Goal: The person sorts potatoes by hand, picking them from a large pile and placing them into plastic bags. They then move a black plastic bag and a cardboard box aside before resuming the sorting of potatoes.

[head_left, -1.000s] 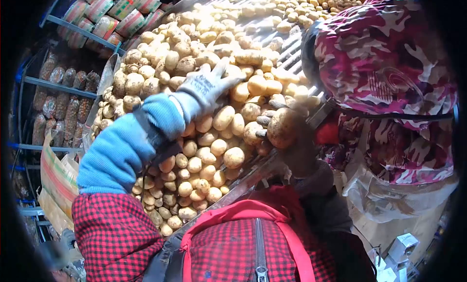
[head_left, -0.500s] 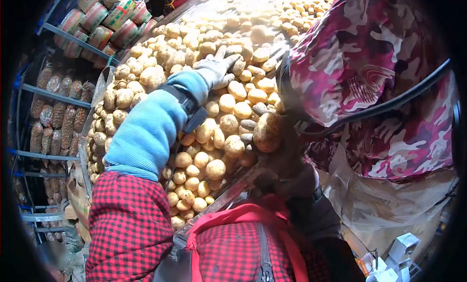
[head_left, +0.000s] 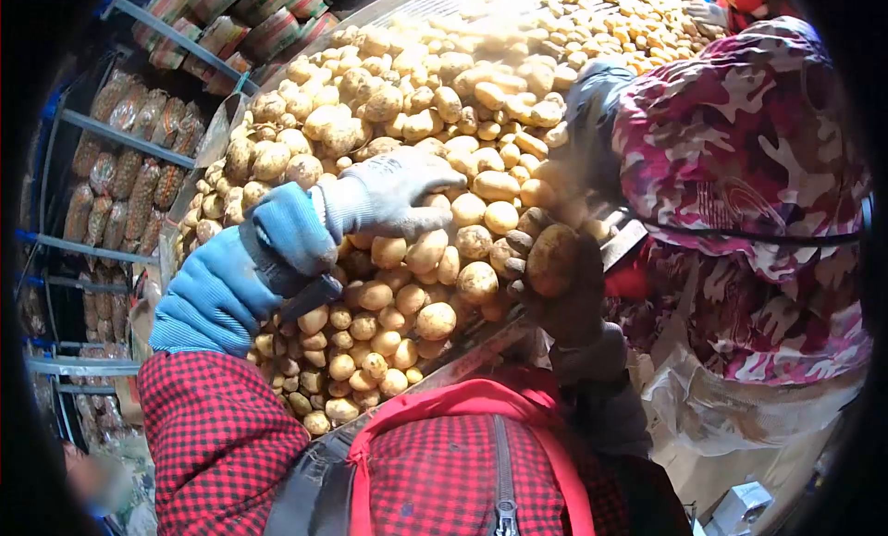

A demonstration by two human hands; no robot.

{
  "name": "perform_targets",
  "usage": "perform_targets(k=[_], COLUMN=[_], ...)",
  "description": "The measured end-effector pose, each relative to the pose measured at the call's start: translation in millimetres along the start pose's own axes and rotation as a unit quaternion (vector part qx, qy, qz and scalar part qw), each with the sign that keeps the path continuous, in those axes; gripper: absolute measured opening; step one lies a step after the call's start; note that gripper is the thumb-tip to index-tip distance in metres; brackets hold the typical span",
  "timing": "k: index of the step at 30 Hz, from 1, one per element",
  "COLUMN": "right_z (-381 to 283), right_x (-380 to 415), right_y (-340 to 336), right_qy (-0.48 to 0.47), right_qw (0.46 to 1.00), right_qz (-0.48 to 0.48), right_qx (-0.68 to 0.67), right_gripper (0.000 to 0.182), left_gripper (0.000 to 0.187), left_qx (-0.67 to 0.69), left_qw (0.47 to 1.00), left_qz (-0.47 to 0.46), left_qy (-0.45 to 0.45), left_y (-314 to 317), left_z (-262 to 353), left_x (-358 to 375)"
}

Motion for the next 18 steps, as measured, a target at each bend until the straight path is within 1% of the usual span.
perform_targets(k=[1, 2, 3, 4, 5, 6, 8, 9, 10, 11, 12, 13, 14, 15, 16, 17, 18], right_z=[0, -1, -5, -11, -17, -27, -41, -40, -38, -35, -34, -39, -43, -55, -66, -46, -38], right_x=[0, 0, 0, -1, -2, -7, -16, -17, -18, -20, -22, -29, -35, -46, -59, -80, -105], right_y=[-3, -3, 3, 12, 23, 31, 51, 58, 68, 80, 94, 113, 118, 125, 133, 135, 139], right_qy=[-0.042, -0.084, -0.081, 0.054, 0.183, 0.185, 0.241, 0.243, 0.290, 0.334, 0.377, 0.386, 0.386, 0.346, 0.300, 0.192, 0.104], right_qw=[0.994, 0.978, 0.978, 0.993, 0.909, 0.910, 0.931, 0.932, 0.901, 0.864, 0.821, 0.851, 0.875, 0.901, 0.912, 0.945, 0.970], right_qz=[0.011, 0.023, 0.020, 0.051, 0.076, 0.070, -0.033, -0.038, -0.067, -0.095, -0.120, -0.109, -0.161, -0.222, -0.280, -0.255, -0.209], right_qx=[0.096, 0.191, 0.190, -0.093, -0.366, -0.365, -0.272, -0.265, -0.316, -0.365, -0.412, -0.338, -0.245, -0.135, -0.024, 0.071, 0.070], right_gripper=[0.082, 0.083, 0.083, 0.079, 0.076, 0.076, 0.065, 0.065, 0.057, 0.050, 0.046, 0.043, 0.045, 0.047, 0.049, 0.043, 0.040], left_gripper=[0.058, 0.059, 0.064, 0.068, 0.078, 0.084, 0.088, 0.090, 0.092, 0.089, 0.082, 0.077, 0.073, 0.068, 0.065, 0.064, 0.064], left_qx=[0.034, 0.067, 0.093, 0.117, 0.140, 0.120, 0.093, 0.100, 0.106, 0.077, 0.067, 0.107, 0.147, 0.121, 0.117, 0.078, 0.039], left_qw=[0.998, 0.991, 0.986, 0.980, 0.978, 0.969, 0.970, 0.965, 0.959, 0.960, 0.960, 0.947, 0.932, 0.933, 0.936, 0.932, 0.925], left_qz=[0.050, 0.099, 0.129, 0.160, 0.152, 0.208, 0.216, 0.237, 0.260, 0.269, 0.270, 0.299, 0.329, 0.331, 0.317, 0.337, 0.356], left_qy=[-0.031, -0.061, -0.041, -0.021, 0.013, 0.056, 0.054, 0.048, 0.044, -0.019, -0.024, -0.038, -0.052, -0.077, -0.095, -0.112, -0.130], left_y=[-5, -9, -7, -6, -23, -11, -14, -8, -4, -2, -7, -13, -18, -15, -32, -32, -31], left_z=[7, 19, 32, 47, 79, 90, 118, 118, 116, 112, 102, 96, 91, 81, 85, 76, 67], left_x=[6, 15, 21, 25, 28, 36, 42, 42, 42, 47, 53, 63, 75, 92, 104, 124, 147])
Point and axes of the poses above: each hand's wrist, its own x-axis away from the middle knuckle, its own y-axis out of the palm, z = x × y, the point moved 2 cm from there along -x, towards the middle knuckle, and after that the axes turned 10 degrees about z, right-handed, at the moved point
